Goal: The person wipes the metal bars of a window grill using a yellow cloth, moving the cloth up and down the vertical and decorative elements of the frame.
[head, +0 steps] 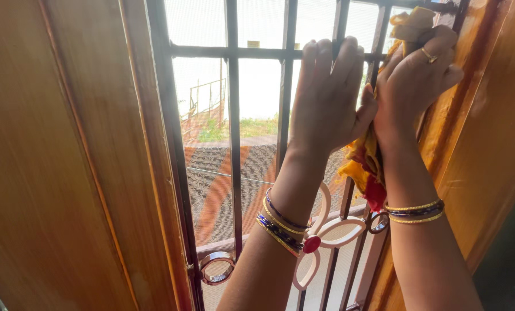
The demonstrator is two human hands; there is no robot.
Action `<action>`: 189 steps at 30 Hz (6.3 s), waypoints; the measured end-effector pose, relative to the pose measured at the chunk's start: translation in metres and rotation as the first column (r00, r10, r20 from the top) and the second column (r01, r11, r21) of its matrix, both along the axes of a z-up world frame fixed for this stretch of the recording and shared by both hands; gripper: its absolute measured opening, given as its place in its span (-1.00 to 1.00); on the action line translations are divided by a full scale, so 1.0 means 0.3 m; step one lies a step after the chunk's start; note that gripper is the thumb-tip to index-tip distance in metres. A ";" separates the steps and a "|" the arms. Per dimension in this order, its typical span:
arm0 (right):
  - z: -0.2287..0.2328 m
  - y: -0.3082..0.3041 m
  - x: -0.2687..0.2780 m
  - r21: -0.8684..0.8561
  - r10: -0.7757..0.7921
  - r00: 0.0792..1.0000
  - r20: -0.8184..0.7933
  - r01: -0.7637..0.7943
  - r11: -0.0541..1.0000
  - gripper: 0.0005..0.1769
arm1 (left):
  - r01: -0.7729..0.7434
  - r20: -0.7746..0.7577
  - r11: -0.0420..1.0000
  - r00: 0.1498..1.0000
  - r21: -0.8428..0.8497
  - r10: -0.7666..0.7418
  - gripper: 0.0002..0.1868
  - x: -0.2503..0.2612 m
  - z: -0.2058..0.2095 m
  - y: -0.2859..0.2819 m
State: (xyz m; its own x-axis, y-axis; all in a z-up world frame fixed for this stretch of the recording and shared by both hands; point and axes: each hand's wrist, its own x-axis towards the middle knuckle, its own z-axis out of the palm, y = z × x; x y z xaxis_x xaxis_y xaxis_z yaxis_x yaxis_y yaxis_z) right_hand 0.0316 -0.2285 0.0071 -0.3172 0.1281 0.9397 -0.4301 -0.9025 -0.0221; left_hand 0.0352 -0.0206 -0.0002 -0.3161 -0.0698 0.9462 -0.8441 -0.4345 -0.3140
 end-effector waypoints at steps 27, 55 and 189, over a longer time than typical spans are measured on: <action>-0.216 0.083 -0.058 0.151 0.077 0.991 -0.111 -0.060 0.987 -0.64 | -0.035 -0.149 0.999 0.988 0.000 0.035 -0.30 -0.051 -0.041 -0.025; -0.874 0.186 -0.340 0.615 0.683 0.690 -0.238 -0.437 0.656 -0.57 | -0.201 -0.409 0.978 0.898 -0.056 0.161 -0.65 -0.158 -0.664 0.025; -0.749 0.335 -0.310 0.675 0.705 0.631 -0.323 -0.369 0.639 -0.50 | 0.237 -0.331 0.959 0.902 -0.153 -0.275 -0.41 -0.115 -0.748 0.008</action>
